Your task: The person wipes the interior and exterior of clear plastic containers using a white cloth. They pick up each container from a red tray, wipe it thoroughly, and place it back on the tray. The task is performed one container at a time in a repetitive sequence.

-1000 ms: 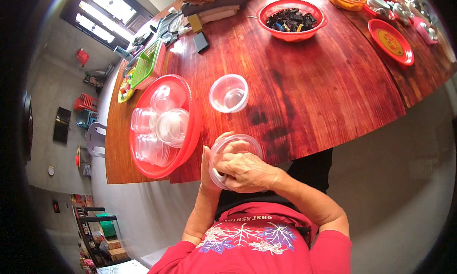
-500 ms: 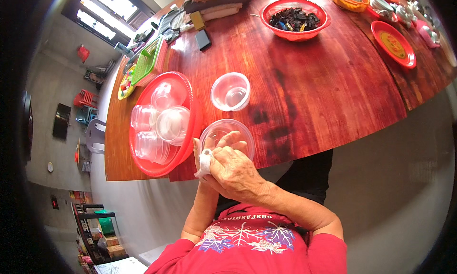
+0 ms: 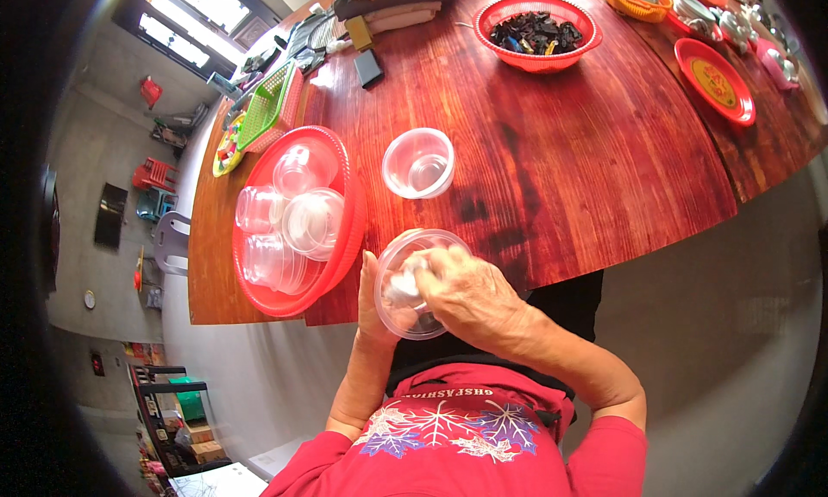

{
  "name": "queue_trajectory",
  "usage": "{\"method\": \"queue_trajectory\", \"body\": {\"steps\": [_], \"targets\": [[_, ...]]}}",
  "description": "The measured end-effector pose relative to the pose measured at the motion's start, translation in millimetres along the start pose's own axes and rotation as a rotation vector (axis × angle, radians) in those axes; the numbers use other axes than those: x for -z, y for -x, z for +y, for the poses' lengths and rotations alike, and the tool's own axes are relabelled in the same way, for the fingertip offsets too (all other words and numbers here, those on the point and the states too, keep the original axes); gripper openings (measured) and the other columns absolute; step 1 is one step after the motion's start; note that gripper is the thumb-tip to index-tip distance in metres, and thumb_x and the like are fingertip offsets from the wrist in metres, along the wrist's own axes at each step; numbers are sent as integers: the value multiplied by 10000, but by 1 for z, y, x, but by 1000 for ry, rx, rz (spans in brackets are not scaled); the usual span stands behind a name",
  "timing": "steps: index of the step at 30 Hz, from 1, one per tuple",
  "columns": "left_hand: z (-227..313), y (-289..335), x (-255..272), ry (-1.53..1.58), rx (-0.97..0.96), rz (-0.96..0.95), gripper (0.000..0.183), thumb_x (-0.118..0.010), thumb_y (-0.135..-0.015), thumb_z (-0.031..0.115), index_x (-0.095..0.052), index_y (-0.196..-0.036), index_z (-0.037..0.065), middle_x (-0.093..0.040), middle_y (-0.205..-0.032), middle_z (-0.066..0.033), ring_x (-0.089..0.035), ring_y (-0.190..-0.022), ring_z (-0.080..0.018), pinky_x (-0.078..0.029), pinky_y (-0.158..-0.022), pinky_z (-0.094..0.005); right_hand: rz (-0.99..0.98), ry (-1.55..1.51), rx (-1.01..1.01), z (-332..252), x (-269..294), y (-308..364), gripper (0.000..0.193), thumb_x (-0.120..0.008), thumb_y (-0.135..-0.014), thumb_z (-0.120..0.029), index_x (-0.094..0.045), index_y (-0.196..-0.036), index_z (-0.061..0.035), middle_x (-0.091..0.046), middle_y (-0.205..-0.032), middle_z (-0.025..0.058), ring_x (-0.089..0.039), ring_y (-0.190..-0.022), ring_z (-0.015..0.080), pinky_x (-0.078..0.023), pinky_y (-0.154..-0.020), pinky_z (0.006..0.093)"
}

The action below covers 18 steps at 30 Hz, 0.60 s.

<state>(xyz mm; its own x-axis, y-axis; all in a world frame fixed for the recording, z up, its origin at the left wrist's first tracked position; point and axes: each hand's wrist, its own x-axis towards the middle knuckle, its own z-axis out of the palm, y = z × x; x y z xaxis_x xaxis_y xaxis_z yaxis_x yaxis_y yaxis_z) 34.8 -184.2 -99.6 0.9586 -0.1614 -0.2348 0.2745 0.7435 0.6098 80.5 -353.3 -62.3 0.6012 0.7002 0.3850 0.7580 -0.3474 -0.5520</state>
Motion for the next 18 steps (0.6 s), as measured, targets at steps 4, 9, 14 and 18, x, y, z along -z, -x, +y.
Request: {"method": "queue_trajectory", "body": {"steps": [4,9,14,18], "targets": [[0,0,-8,-246,-148,75,781,-382,-926,641,-340,-1405,26,-486,-1363,-189,-488,-1259,-299,-396,-1054,-446,168,320,-60,-4,-31,-9,321,-612,-716,-133,-609,-978,54,-571,-954,173,-585,-865,299,-525,-730,358],[-6,-2,4,-224,-126,57,766,-397,-925,633,-324,-1402,38,-530,-1292,-203,-543,-1176,-313,-440,-999,-448,42,35,-81,-1,-39,3,257,-644,-745,-117,-591,-954,25,-550,-932,185,-574,-845,334,-526,-697,395],[-9,-5,11,-285,-84,-27,806,-336,-914,681,-283,-1420,55,-549,-1226,-233,-586,-1087,-348,-473,-949,-465,-185,-354,68,10,-35,11,126,-591,-832,-54,-572,-954,-28,-538,-918,138,-563,-880,289,-485,-767,406],[-14,-5,18,-122,-60,-9,780,-326,-932,658,-340,-1389,27,-555,-1229,-205,-571,-1120,-303,-454,-975,-426,-87,-1189,-235,4,-29,4,93,-562,-907,-64,-585,-980,-12,-551,-889,91,-573,-840,212,-472,-719,309]]}}
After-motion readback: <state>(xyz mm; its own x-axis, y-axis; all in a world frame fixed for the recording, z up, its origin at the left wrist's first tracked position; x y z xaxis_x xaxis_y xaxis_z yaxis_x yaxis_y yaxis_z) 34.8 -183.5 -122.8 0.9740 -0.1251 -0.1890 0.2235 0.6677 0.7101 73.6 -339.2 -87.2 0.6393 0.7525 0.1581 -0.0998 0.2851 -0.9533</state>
